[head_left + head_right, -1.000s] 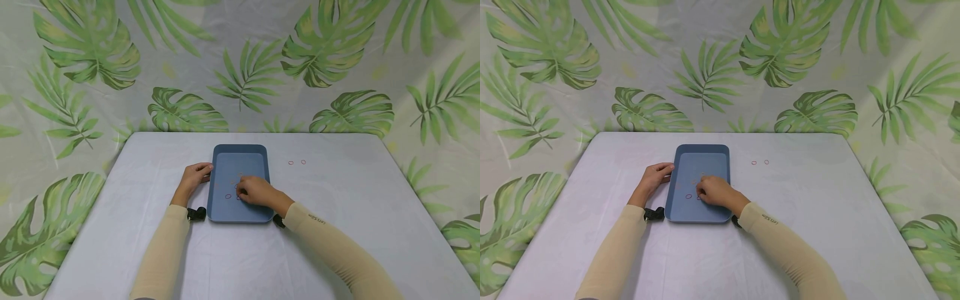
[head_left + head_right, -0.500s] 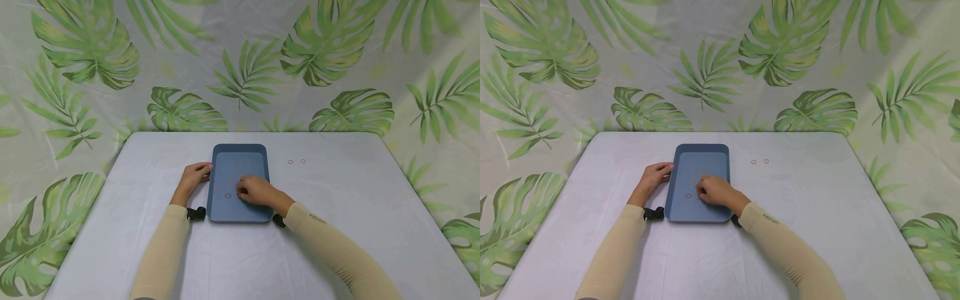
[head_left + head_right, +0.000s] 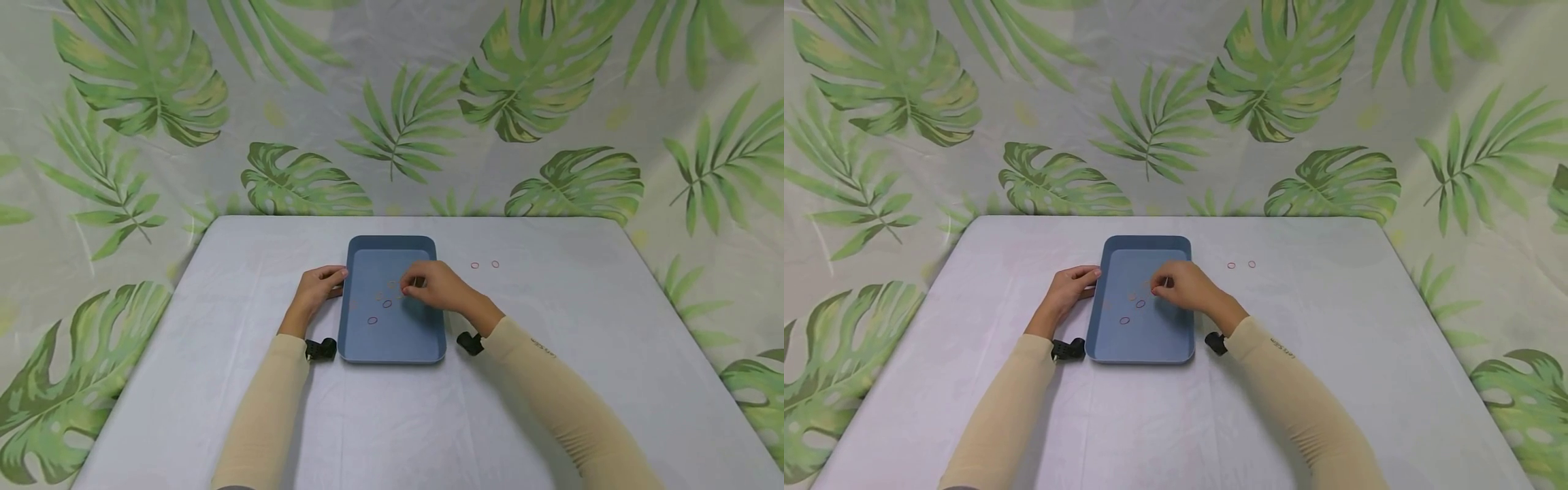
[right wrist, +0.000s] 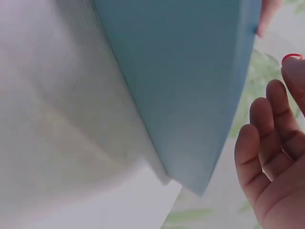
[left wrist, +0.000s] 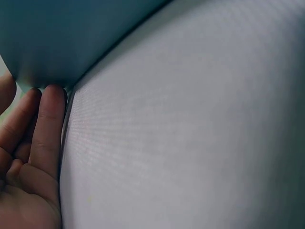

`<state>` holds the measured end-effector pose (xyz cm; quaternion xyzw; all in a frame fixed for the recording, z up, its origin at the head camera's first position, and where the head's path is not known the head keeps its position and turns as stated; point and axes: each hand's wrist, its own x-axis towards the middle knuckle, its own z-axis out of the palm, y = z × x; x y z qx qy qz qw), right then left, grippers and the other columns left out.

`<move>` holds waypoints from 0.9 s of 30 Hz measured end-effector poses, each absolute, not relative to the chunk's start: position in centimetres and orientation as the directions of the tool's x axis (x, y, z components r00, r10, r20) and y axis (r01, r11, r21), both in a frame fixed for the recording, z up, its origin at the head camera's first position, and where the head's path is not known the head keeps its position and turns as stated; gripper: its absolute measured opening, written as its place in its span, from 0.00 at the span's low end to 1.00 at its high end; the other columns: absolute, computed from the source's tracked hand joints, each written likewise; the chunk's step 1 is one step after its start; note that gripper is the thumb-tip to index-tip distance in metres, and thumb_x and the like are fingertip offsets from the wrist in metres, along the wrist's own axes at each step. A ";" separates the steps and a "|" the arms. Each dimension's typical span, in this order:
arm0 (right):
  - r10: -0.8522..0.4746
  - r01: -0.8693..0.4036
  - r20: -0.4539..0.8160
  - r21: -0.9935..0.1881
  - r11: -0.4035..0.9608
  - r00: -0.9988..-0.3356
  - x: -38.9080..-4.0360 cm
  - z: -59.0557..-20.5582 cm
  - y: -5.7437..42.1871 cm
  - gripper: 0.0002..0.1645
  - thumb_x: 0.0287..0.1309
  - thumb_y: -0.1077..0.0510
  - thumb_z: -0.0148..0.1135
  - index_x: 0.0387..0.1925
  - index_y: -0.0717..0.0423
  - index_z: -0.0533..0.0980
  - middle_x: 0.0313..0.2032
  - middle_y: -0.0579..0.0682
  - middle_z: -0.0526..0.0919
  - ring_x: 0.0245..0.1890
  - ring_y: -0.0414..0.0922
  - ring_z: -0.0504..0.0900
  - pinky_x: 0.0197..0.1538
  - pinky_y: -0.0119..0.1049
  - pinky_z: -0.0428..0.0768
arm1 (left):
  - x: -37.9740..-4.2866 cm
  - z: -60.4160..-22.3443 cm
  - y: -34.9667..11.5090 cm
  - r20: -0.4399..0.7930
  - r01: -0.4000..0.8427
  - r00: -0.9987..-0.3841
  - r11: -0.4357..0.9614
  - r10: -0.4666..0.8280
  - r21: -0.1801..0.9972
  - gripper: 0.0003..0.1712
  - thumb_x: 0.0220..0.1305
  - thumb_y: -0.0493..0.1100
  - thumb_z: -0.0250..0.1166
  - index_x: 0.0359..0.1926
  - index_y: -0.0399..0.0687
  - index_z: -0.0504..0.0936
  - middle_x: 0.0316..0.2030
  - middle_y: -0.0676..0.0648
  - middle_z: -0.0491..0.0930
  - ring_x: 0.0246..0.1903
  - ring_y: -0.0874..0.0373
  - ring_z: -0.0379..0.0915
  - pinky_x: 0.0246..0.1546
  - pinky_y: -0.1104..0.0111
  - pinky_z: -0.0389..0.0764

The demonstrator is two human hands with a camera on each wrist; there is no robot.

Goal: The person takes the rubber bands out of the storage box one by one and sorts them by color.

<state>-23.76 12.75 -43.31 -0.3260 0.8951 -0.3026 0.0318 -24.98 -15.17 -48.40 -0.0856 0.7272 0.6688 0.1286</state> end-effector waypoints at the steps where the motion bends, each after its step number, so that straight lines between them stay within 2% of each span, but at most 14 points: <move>1: -0.599 -0.561 0.152 -0.579 0.591 -0.787 -23.9 -43.2 13.1 0.02 0.62 0.59 0.67 0.35 0.52 0.84 0.34 0.47 0.86 0.34 0.41 0.80 0.37 0.32 0.80 | -24.9 -48.1 -15.1 -0.303 -0.298 -0.952 0.093 0.049 0.950 0.23 0.70 0.43 0.63 0.62 0.36 0.78 0.61 0.35 0.76 0.52 0.55 0.79 0.47 0.72 0.87; 5: -0.575 -0.542 0.176 -0.627 0.560 -0.799 -24.2 -42.6 14.5 0.03 0.63 0.61 0.66 0.36 0.55 0.84 0.35 0.49 0.85 0.34 0.42 0.80 0.38 0.34 0.81 | -24.4 -47.3 -15.0 -0.292 -0.286 -0.955 0.098 0.056 0.953 0.23 0.70 0.42 0.62 0.62 0.34 0.77 0.60 0.35 0.76 0.49 0.58 0.80 0.47 0.72 0.87; 11: -0.502 -0.474 0.174 -0.675 0.565 -0.847 -24.8 -41.8 17.0 0.05 0.65 0.61 0.63 0.40 0.55 0.84 0.38 0.50 0.86 0.36 0.43 0.81 0.41 0.37 0.83 | -25.1 -48.9 -15.3 -0.283 -0.279 -0.958 0.090 0.034 0.956 0.23 0.69 0.45 0.64 0.60 0.39 0.80 0.59 0.37 0.77 0.46 0.62 0.79 0.46 0.74 0.87; 19: -0.429 -0.407 0.134 -0.648 0.644 -0.893 -25.4 -41.5 20.7 0.08 0.65 0.56 0.64 0.42 0.55 0.84 0.41 0.52 0.86 0.38 0.46 0.81 0.40 0.37 0.80 | -25.3 -49.6 -15.4 -0.264 -0.260 -0.964 0.107 0.029 0.960 0.22 0.70 0.46 0.64 0.60 0.40 0.80 0.59 0.38 0.78 0.48 0.60 0.80 0.48 0.72 0.87; 27: -0.328 -0.279 0.045 -0.640 0.716 -0.944 -26.4 -42.0 24.8 0.11 0.68 0.55 0.61 0.44 0.57 0.83 0.43 0.55 0.86 0.42 0.50 0.82 0.41 0.38 0.79 | -25.3 -49.6 -15.3 -0.260 -0.255 -0.965 0.103 0.036 0.961 0.22 0.70 0.44 0.63 0.60 0.38 0.79 0.60 0.36 0.77 0.51 0.59 0.79 0.49 0.71 0.87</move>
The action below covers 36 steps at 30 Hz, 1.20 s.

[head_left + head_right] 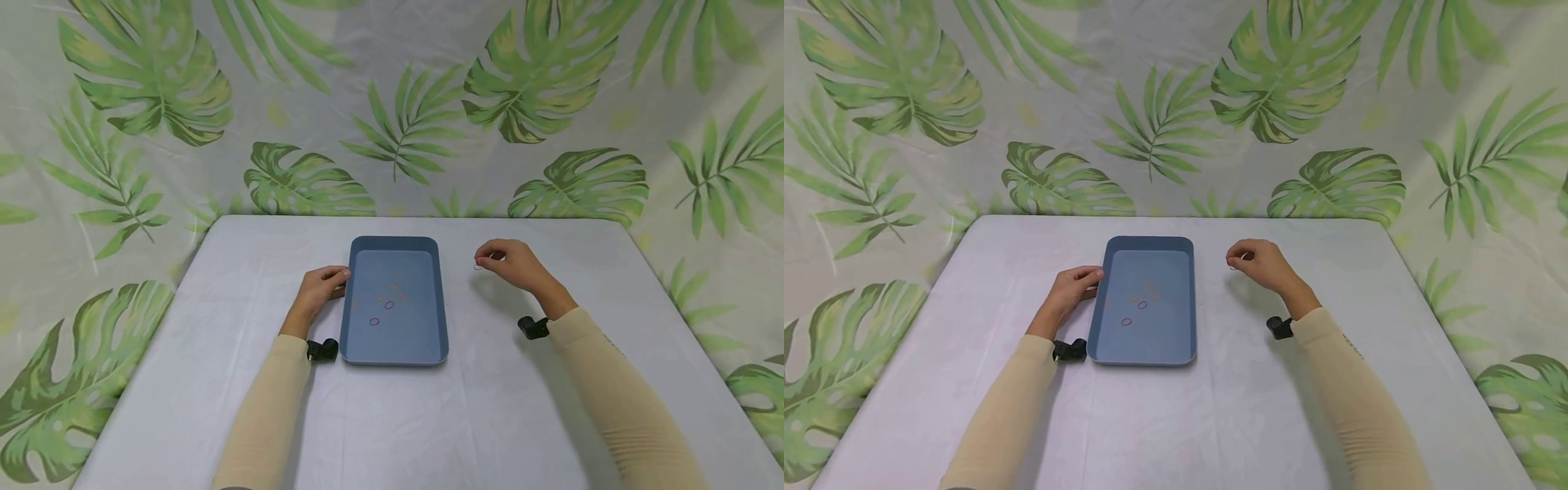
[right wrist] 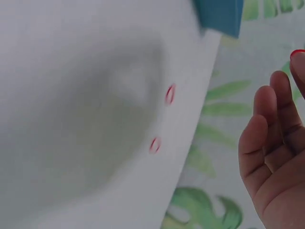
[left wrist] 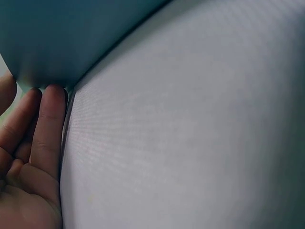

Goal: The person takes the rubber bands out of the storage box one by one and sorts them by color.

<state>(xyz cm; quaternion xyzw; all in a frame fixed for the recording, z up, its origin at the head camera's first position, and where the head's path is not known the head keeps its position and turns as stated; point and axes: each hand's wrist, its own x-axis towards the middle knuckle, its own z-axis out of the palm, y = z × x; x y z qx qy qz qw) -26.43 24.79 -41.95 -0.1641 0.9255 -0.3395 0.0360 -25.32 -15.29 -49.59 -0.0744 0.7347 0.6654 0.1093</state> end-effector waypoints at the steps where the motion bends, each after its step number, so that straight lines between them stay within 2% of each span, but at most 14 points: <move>1: -0.313 -0.260 0.032 -0.639 0.723 -0.949 -26.5 -42.0 25.3 0.11 0.68 0.55 0.61 0.45 0.57 0.83 0.44 0.55 0.86 0.42 0.50 0.82 0.41 0.38 0.79 | -25.4 -49.6 -15.3 -0.258 -0.253 -0.965 0.105 0.036 0.962 0.22 0.70 0.44 0.63 0.60 0.38 0.79 0.60 0.36 0.77 0.50 0.59 0.79 0.49 0.71 0.87; 9: -0.216 -0.158 -0.018 -0.622 0.767 -0.976 -26.8 -42.9 28.3 0.15 0.69 0.53 0.59 0.46 0.59 0.82 0.46 0.59 0.85 0.44 0.53 0.81 0.40 0.35 0.78 | -25.5 -49.5 -15.0 -0.267 -0.262 -0.963 0.115 0.037 0.958 0.23 0.70 0.46 0.64 0.61 0.40 0.79 0.60 0.37 0.77 0.49 0.59 0.79 0.47 0.72 0.87; 14: -0.181 -0.137 -0.018 -0.576 0.806 -0.983 -27.3 -43.8 30.1 0.14 0.69 0.55 0.59 0.46 0.60 0.82 0.47 0.61 0.85 0.44 0.55 0.82 0.38 0.34 0.78 | -25.5 -49.6 -15.0 -0.275 -0.270 -0.961 0.110 0.030 0.956 0.22 0.69 0.46 0.64 0.60 0.41 0.80 0.57 0.39 0.79 0.50 0.58 0.80 0.50 0.69 0.87; 19: -0.150 -0.116 -0.018 -0.546 0.830 -0.989 -28.0 -44.3 31.5 0.14 0.69 0.54 0.59 0.46 0.60 0.82 0.48 0.62 0.85 0.47 0.57 0.81 0.39 0.36 0.78 | -25.2 -49.2 -15.1 -0.276 -0.271 -0.961 0.121 0.027 0.955 0.22 0.70 0.46 0.64 0.60 0.41 0.80 0.59 0.38 0.78 0.51 0.58 0.80 0.50 0.70 0.87; 24: -0.120 -0.109 0.012 -0.522 0.846 -0.993 -28.3 -44.8 32.5 0.14 0.68 0.55 0.59 0.43 0.61 0.82 0.45 0.63 0.85 0.46 0.58 0.80 0.40 0.39 0.77 | -25.2 -49.3 -15.2 -0.272 -0.267 -0.962 0.124 0.030 0.956 0.23 0.70 0.46 0.64 0.61 0.40 0.79 0.60 0.38 0.78 0.52 0.57 0.79 0.50 0.70 0.87; 31: -0.034 0.009 -0.072 -0.524 0.852 -0.997 -28.4 -45.6 32.7 0.14 0.68 0.54 0.57 0.43 0.61 0.82 0.47 0.63 0.84 0.48 0.58 0.77 0.47 0.47 0.77 | -25.2 -49.6 -15.3 -0.286 -0.282 -0.958 0.106 0.028 0.954 0.23 0.70 0.46 0.64 0.61 0.40 0.79 0.59 0.39 0.78 0.46 0.64 0.80 0.49 0.71 0.87; 36: -0.005 0.029 -0.064 -0.523 0.852 -0.998 -28.5 -46.3 32.8 0.15 0.67 0.55 0.57 0.43 0.62 0.82 0.47 0.64 0.83 0.48 0.59 0.77 0.50 0.52 0.78 | -25.3 -49.6 -15.2 -0.277 -0.273 -0.960 0.106 0.029 0.956 0.23 0.70 0.46 0.64 0.61 0.39 0.79 0.58 0.38 0.78 0.45 0.64 0.79 0.48 0.71 0.87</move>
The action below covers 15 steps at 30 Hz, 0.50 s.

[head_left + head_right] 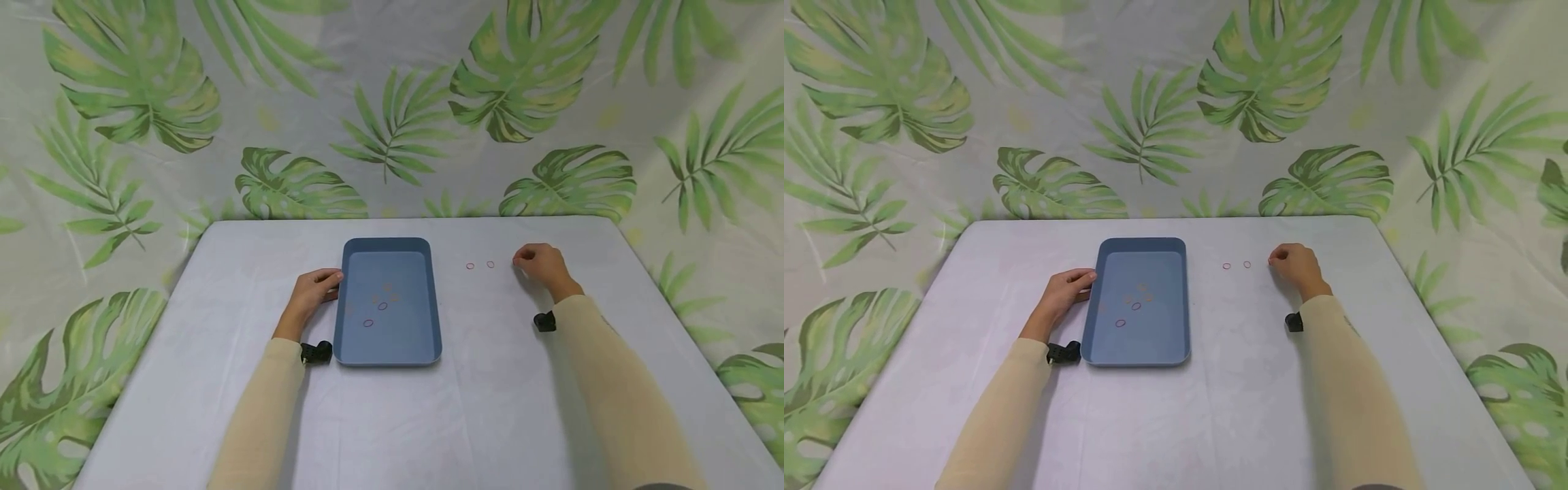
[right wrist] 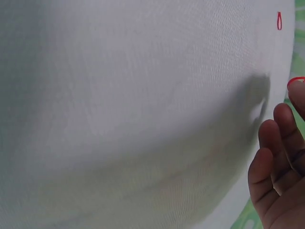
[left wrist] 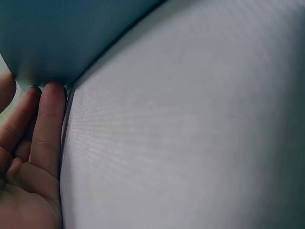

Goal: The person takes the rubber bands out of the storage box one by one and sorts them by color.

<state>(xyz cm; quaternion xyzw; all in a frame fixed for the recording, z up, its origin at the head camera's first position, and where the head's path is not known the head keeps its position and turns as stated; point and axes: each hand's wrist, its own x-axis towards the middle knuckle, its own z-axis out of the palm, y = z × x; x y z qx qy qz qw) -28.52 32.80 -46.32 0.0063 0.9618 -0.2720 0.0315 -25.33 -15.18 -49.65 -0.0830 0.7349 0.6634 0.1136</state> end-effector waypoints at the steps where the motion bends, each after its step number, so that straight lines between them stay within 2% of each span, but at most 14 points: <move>1: 0.002 0.035 -0.064 -0.522 0.852 -0.998 -28.6 -46.5 32.8 0.15 0.67 0.54 0.57 0.43 0.62 0.82 0.47 0.64 0.83 0.48 0.58 0.77 0.50 0.51 0.78 | -25.3 -49.7 -15.2 -0.278 -0.274 -0.960 0.107 0.029 0.956 0.23 0.70 0.46 0.64 0.61 0.39 0.79 0.58 0.39 0.78 0.46 0.64 0.79 0.48 0.72 0.87; 7: 0.027 0.064 -0.078 -0.513 0.856 -0.997 -28.6 -47.2 32.5 0.14 0.67 0.55 0.57 0.43 0.61 0.82 0.46 0.63 0.83 0.46 0.57 0.77 0.50 0.49 0.77 | -25.3 -49.7 -15.1 -0.293 -0.287 -0.956 0.129 0.030 0.949 0.23 0.70 0.46 0.64 0.61 0.40 0.79 0.59 0.39 0.78 0.49 0.61 0.79 0.49 0.72 0.87; 15: 0.039 0.066 -0.064 -0.499 0.864 -0.997 -28.8 -47.3 32.1 0.14 0.67 0.55 0.58 0.42 0.60 0.83 0.46 0.62 0.84 0.48 0.58 0.78 0.52 0.52 0.77 | -25.2 -49.4 -15.3 -0.289 -0.284 -0.957 0.128 0.023 0.950 0.23 0.70 0.46 0.63 0.61 0.40 0.79 0.59 0.38 0.78 0.51 0.58 0.79 0.50 0.70 0.87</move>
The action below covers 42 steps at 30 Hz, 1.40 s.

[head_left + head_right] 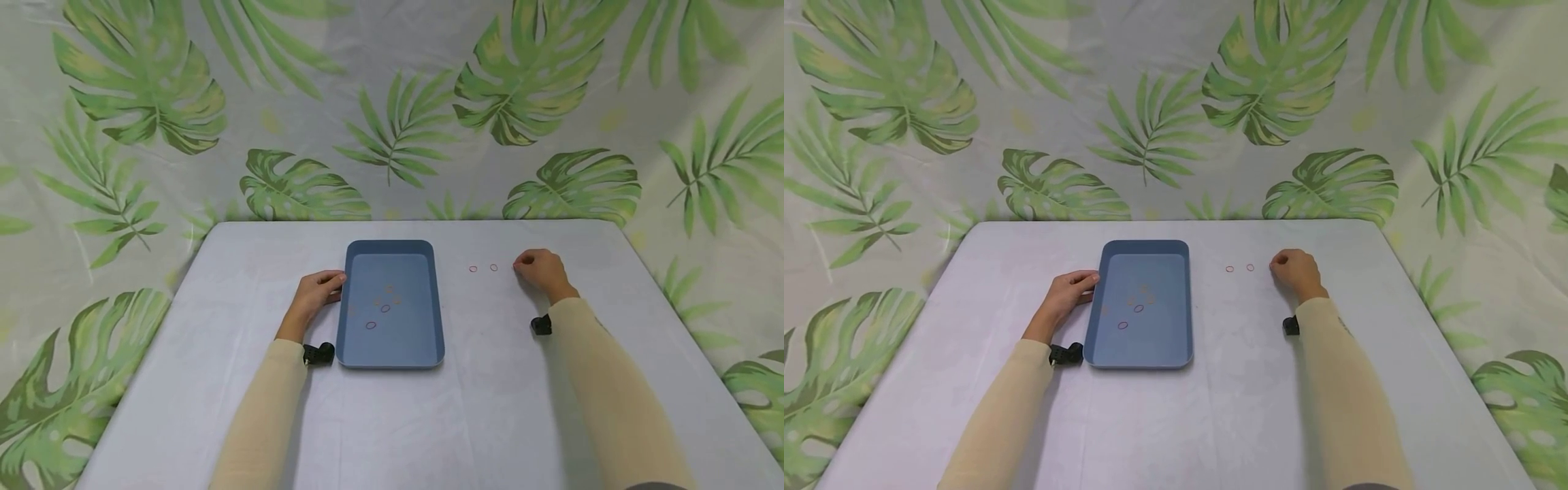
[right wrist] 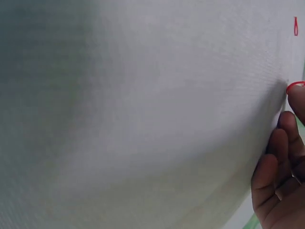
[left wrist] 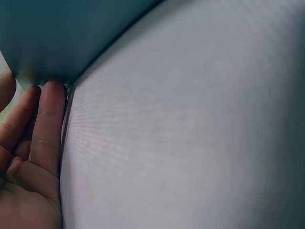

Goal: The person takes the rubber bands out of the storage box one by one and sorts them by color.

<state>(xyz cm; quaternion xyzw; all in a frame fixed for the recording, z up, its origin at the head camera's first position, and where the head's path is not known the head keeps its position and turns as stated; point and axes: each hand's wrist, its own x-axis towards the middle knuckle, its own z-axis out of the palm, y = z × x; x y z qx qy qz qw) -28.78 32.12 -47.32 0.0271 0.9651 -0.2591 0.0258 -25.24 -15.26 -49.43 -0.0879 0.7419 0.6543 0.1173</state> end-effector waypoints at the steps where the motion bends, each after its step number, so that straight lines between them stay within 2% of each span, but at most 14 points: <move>1: 0.042 0.071 -0.069 -0.496 0.866 -0.997 -28.7 -47.3 32.1 0.13 0.67 0.55 0.58 0.42 0.60 0.83 0.46 0.62 0.84 0.48 0.58 0.77 0.51 0.52 0.77 | -25.2 -49.5 -15.2 -0.287 -0.282 -0.958 0.127 0.024 0.951 0.23 0.70 0.46 0.64 0.61 0.40 0.79 0.59 0.38 0.78 0.51 0.58 0.79 0.50 0.70 0.87; 16: 0.058 0.086 -0.070 -0.500 0.862 -0.996 -28.6 -48.1 32.3 0.14 0.67 0.55 0.57 0.42 0.60 0.82 0.46 0.62 0.83 0.48 0.58 0.77 0.52 0.54 0.77 | -25.1 -49.9 -15.0 -0.290 -0.286 -0.957 0.113 0.019 0.951 0.23 0.69 0.46 0.64 0.60 0.40 0.80 0.58 0.39 0.78 0.49 0.59 0.79 0.50 0.69 0.87; 22: 0.060 0.085 -0.066 -0.509 0.857 -0.996 -28.6 -47.9 32.0 0.14 0.67 0.54 0.57 0.43 0.61 0.82 0.46 0.63 0.83 0.46 0.56 0.77 0.50 0.51 0.77 | -25.2 -49.8 -15.1 -0.278 -0.274 -0.960 0.120 0.021 0.954 0.23 0.69 0.47 0.64 0.61 0.41 0.80 0.59 0.39 0.78 0.51 0.58 0.79 0.51 0.70 0.87; 28: 0.029 0.060 -0.064 -0.558 0.828 -0.998 -29.1 -46.7 30.9 0.16 0.69 0.55 0.55 0.48 0.62 0.80 0.49 0.64 0.82 0.46 0.56 0.77 0.46 0.46 0.78 | -25.2 -49.7 -15.2 -0.278 -0.274 -0.960 0.114 0.020 0.955 0.21 0.69 0.46 0.64 0.59 0.40 0.81 0.57 0.39 0.79 0.46 0.62 0.80 0.49 0.70 0.87; 31: -0.025 0.002 -0.037 -0.590 0.808 -0.999 -29.4 -45.5 29.3 0.16 0.70 0.56 0.55 0.51 0.62 0.79 0.51 0.64 0.81 0.49 0.57 0.78 0.46 0.45 0.80 | -25.2 -49.8 -15.3 -0.263 -0.259 -0.965 0.107 0.022 0.960 0.21 0.69 0.46 0.65 0.58 0.39 0.81 0.55 0.40 0.80 0.45 0.62 0.81 0.48 0.69 0.87; 34: -0.115 -0.081 -0.018 -0.607 0.790 -0.993 -29.3 -44.1 27.0 0.17 0.71 0.56 0.55 0.54 0.61 0.78 0.53 0.63 0.80 0.53 0.58 0.78 0.49 0.50 0.82 | -25.1 -49.8 -15.4 -0.255 -0.251 -0.967 0.110 0.024 0.962 0.21 0.69 0.46 0.65 0.58 0.39 0.81 0.55 0.41 0.81 0.46 0.61 0.81 0.49 0.69 0.87; 42: -0.361 -0.328 0.075 -0.618 0.715 -0.929 -27.8 -41.5 21.0 0.13 0.68 0.58 0.60 0.50 0.60 0.80 0.51 0.60 0.82 0.47 0.55 0.81 0.46 0.49 0.84 | -25.2 -49.6 -15.2 -0.279 -0.275 -0.960 0.115 0.021 0.954 0.22 0.69 0.46 0.64 0.59 0.40 0.80 0.58 0.39 0.79 0.47 0.62 0.80 0.49 0.70 0.87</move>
